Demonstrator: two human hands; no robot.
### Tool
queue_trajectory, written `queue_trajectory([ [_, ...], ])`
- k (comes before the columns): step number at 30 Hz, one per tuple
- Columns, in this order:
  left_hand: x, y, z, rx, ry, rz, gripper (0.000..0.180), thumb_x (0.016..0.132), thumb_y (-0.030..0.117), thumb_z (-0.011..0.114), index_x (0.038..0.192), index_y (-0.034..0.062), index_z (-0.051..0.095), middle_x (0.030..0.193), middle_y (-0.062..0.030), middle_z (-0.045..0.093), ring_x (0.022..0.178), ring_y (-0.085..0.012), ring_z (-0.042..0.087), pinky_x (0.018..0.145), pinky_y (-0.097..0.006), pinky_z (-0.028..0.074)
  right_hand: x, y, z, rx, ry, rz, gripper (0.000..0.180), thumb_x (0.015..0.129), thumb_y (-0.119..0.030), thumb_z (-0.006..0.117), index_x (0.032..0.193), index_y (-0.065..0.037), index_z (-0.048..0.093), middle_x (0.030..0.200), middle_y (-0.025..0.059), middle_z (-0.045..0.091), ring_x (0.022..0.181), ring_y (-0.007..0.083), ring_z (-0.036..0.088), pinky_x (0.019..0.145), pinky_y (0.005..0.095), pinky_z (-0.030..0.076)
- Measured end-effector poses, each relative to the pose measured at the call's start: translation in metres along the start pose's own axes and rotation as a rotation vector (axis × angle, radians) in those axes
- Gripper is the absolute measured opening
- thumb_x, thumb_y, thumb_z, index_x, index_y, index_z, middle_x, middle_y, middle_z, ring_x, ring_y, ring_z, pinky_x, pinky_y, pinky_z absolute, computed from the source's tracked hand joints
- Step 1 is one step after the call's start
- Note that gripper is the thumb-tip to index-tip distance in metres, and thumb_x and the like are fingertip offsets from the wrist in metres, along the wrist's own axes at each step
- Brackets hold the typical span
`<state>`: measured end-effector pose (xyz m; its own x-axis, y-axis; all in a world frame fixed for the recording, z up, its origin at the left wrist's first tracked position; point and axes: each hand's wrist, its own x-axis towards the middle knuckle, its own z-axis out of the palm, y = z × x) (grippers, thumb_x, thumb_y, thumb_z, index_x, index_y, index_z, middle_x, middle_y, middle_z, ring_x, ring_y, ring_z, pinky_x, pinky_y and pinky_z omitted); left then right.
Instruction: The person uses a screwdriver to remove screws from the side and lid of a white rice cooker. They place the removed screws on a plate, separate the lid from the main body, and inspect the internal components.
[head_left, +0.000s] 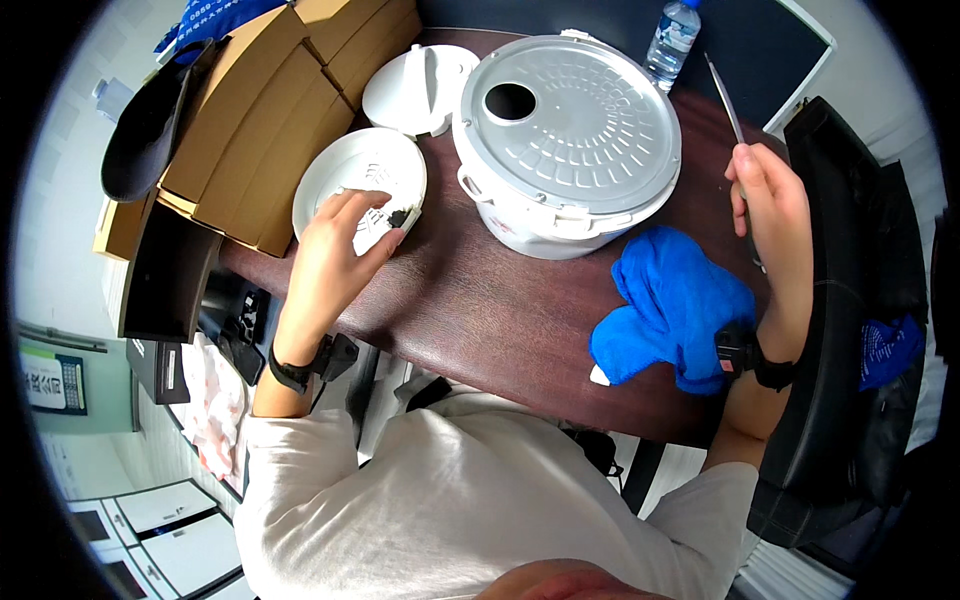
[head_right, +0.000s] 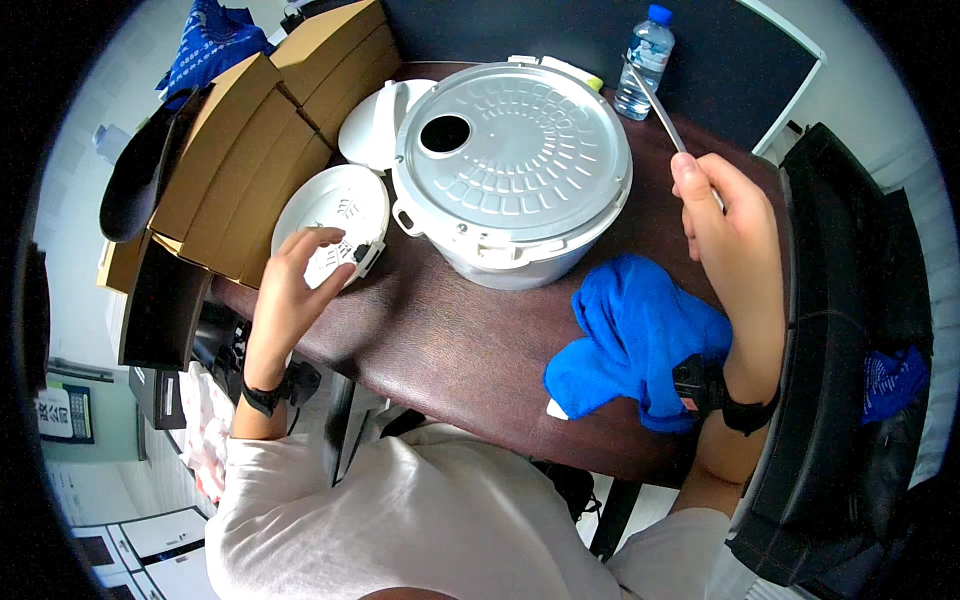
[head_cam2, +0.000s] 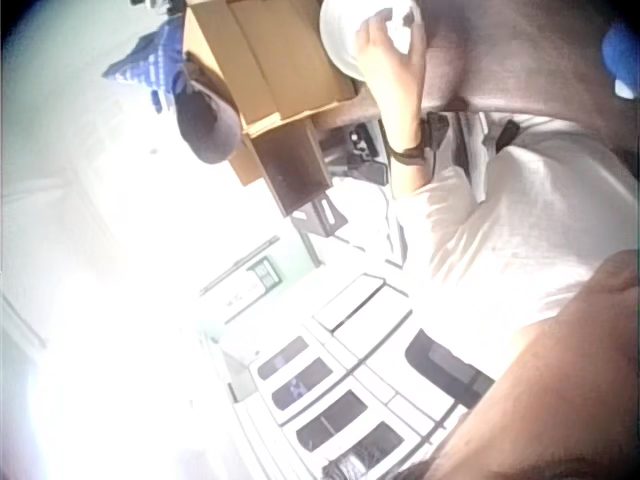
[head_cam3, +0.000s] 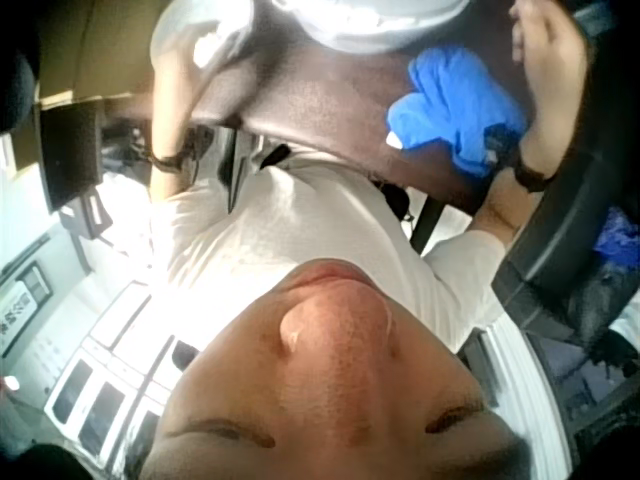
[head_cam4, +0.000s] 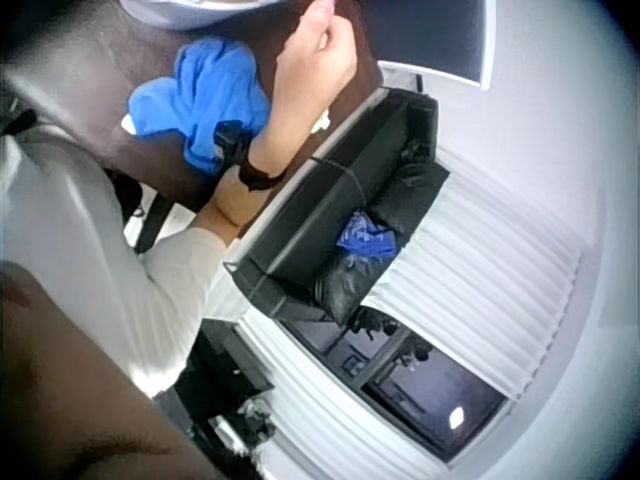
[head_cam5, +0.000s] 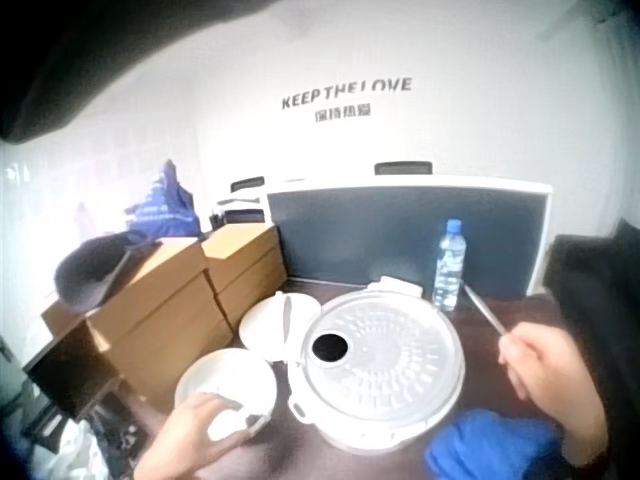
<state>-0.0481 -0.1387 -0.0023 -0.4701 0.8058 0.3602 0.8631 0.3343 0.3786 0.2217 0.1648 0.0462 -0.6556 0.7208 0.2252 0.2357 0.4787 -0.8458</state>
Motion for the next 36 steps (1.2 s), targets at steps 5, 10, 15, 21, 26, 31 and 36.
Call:
queue_trajectory([
  [5,-0.01,-0.026,0.03,0.104,-0.096,-0.126,0.046,0.08,0.018,0.074,0.119,-0.0013,0.062,0.111,-0.02,0.065,0.101,-0.039,0.064,0.089,-0.043,0.051,0.007,0.012,0.013,0.053,-0.024,0.039,0.037,0.099,-0.041,0.059,0.086,-0.006,0.06,0.057,-0.0042,0.046,0.047,0.0036,0.044,0.043,0.021,0.034],
  [10,-0.011,-0.027,0.052,0.032,-0.116,-0.178,0.033,0.083,0.012,0.07,0.114,0.0042,0.064,0.105,-0.0189,0.063,0.092,-0.0382,0.066,0.082,-0.045,0.053,0.013,0.021,0.024,0.199,-0.047,0.181,0.047,0.095,-0.046,0.063,0.105,-0.001,0.059,0.062,-0.0019,0.049,0.045,0.0058,0.046,0.04,0.0216,0.036],
  [15,-0.014,-0.021,0.055,0.002,-0.09,-0.089,0.022,0.084,0.004,0.067,0.106,0.0026,0.063,0.105,-0.0179,0.062,0.088,-0.037,0.066,0.078,-0.042,0.053,0.019,0.03,0.026,0.229,-0.069,0.206,0.051,0.096,-0.047,0.062,0.114,0.0,0.055,0.064,-0.001,0.049,0.044,0.0068,0.046,0.039,0.0216,0.036],
  [21,-0.029,-0.021,0.043,-0.023,-0.138,-0.027,0.021,0.082,0.001,0.065,0.104,0.0014,0.063,0.106,-0.017,0.063,0.097,-0.0376,0.063,0.083,-0.042,0.051,0.02,0.034,0.028,0.246,-0.076,0.19,0.048,0.097,-0.046,0.06,0.113,-0.001,0.055,0.064,-0.0012,0.05,0.044,0.0067,0.047,0.039,0.0214,0.037],
  [26,-0.046,-0.031,0.033,-0.045,-0.166,0.086,0.022,0.08,-0.001,0.065,0.102,0.0016,0.062,0.112,-0.016,0.063,0.105,-0.0378,0.06,0.089,-0.043,0.049,0.019,0.033,0.028,0.282,-0.062,0.17,0.042,0.1,-0.043,0.056,0.113,-0.004,0.055,0.065,-0.0009,0.051,0.045,0.0064,0.049,0.039,0.0208,0.039],
  [31,-0.049,-0.045,0.019,-0.142,-0.224,0.105,0.024,0.079,-0.002,0.066,0.102,0.0024,0.062,0.118,-0.0156,0.063,0.108,-0.0369,0.059,0.093,-0.043,0.048,0.023,0.042,0.017,0.409,-0.03,0.219,0.036,0.102,-0.037,0.053,0.118,-0.005,0.054,0.071,0.0015,0.054,0.051,0.009,0.054,0.045,0.0242,0.047],
  [36,-0.05,-0.054,0.004,-0.088,-0.297,0.014,0.036,0.075,0.005,0.074,0.109,0.0047,0.062,0.121,-0.0132,0.062,0.117,-0.0349,0.055,0.107,-0.046,0.04,0.029,0.064,0.013,0.513,-0.079,0.36,0.031,0.102,-0.03,0.055,0.121,-0.005,0.054,0.08,0.004,0.058,0.063,0.0132,0.06,0.054,0.0282,0.051],
])
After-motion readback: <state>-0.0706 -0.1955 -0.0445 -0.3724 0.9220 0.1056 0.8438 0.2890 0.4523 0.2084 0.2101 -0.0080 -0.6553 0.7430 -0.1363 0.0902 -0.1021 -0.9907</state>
